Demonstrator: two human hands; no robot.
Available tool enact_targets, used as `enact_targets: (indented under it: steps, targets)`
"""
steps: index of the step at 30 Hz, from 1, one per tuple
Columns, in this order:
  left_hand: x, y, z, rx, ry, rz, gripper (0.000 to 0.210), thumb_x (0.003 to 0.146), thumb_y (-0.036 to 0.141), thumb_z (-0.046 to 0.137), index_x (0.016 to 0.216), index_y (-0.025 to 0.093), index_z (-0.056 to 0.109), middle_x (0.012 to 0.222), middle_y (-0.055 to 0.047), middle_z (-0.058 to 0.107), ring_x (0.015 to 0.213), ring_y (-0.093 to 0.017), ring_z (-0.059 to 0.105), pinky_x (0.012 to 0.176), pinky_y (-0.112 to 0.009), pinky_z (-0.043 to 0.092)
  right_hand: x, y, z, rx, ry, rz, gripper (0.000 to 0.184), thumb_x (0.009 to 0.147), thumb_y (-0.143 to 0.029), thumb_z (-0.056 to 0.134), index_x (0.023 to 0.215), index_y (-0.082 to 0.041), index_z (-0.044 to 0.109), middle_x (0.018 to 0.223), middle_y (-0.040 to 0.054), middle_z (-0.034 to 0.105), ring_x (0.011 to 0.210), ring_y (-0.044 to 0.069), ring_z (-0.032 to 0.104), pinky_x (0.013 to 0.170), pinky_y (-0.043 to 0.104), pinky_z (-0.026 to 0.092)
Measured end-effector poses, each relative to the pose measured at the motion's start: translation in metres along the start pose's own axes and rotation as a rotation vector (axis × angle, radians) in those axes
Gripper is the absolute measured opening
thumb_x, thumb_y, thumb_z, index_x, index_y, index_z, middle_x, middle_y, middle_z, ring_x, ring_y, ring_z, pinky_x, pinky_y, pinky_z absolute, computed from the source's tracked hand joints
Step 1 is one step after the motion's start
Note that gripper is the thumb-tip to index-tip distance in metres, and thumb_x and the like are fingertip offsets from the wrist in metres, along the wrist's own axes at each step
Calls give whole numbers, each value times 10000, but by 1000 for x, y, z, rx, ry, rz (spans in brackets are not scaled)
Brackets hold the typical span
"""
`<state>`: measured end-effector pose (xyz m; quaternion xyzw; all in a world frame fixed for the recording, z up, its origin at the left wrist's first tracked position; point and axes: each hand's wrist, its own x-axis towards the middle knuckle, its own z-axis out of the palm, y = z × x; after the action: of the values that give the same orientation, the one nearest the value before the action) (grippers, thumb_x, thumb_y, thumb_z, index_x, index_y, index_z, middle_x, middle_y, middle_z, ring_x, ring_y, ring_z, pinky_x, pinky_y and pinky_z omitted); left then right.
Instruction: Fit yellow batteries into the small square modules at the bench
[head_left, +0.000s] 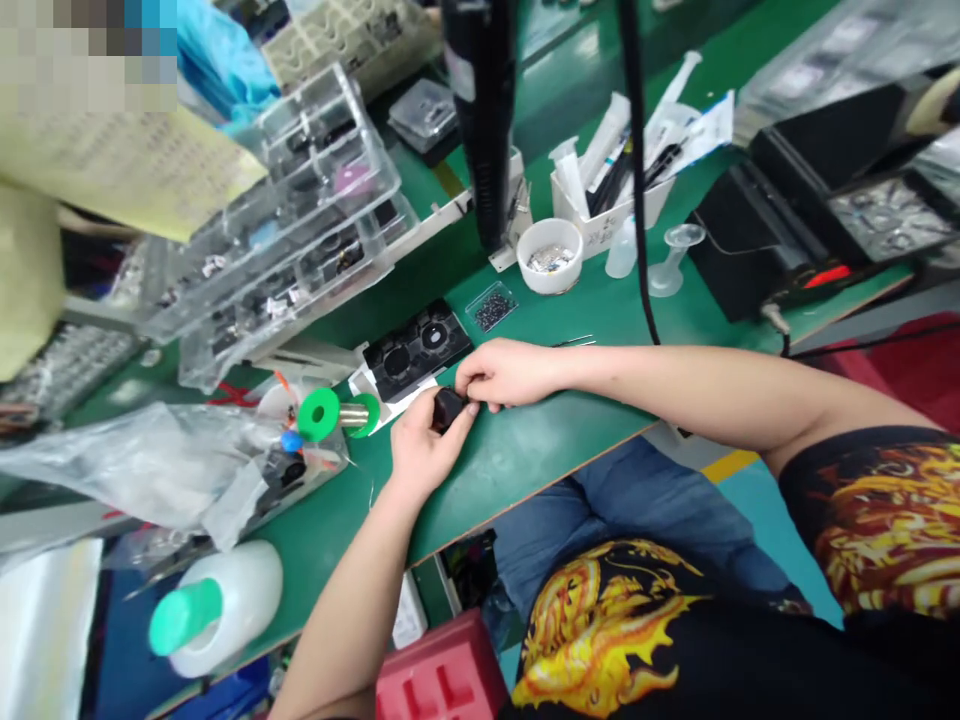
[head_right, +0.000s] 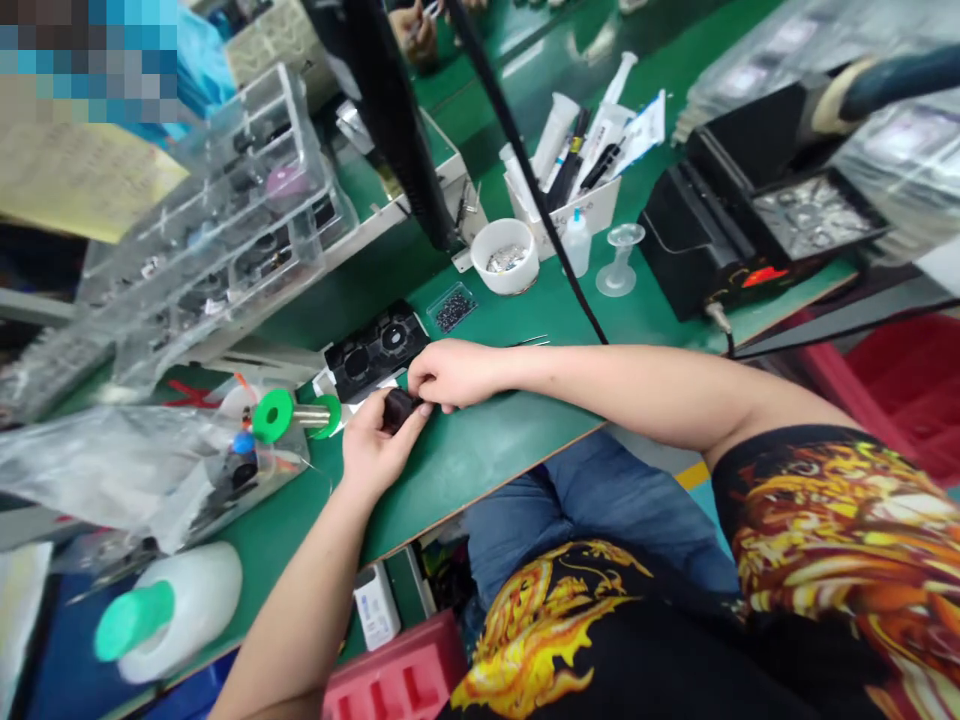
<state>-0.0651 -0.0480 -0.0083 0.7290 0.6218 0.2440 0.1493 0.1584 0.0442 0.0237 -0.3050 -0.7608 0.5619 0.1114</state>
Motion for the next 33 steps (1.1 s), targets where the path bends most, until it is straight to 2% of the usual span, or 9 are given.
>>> enact_targets:
  steps: [5,11,18,22,27,33]
  targets:
    - [5,5,-1,65,-17,23,399,967,573,745,1088,196,695,803,-1,652,686,-182,603,659,-299,456,-1,1,-2,32,-6,-17,184,898,-105,563,894,-160,739,621,-11,680,502,120,614,515,213,423]
    - [21,17,4,52,-109,10,406,970,574,720,1093,189,689,805,-11,654,685,-194,603,644,-299,435,1,6,-8,-12,19,7,170,850,-48,549,753,-176,605,580,-8,661,499,131,614,491,219,402]
    - [14,9,10,55,-61,69,421,1001,590,707,1154,197,694,897,-35,711,754,-210,651,706,-315,452,0,4,-14,-25,-32,5,161,864,-57,556,817,-170,660,615,-20,667,559,122,637,556,218,431]
    - [9,5,8,48,-75,143,392,1012,564,706,1152,199,691,926,-49,737,766,-221,676,699,-318,455,-2,2,-14,-98,-56,-60,165,884,-60,573,813,-164,680,652,-29,671,633,118,658,634,223,444]
    - [8,4,8,55,-59,179,389,1026,569,685,1161,204,676,899,-53,743,733,-227,680,659,-314,430,-5,-2,-17,-96,-69,-64,147,918,-89,597,868,-165,711,686,-41,682,657,111,653,680,218,462]
    - [11,5,9,-35,-2,163,365,1013,551,709,1123,205,677,858,-38,716,709,-215,656,663,-314,447,-7,0,-17,-13,-56,-8,98,953,-161,634,946,-151,732,762,-16,719,700,115,704,644,199,477]
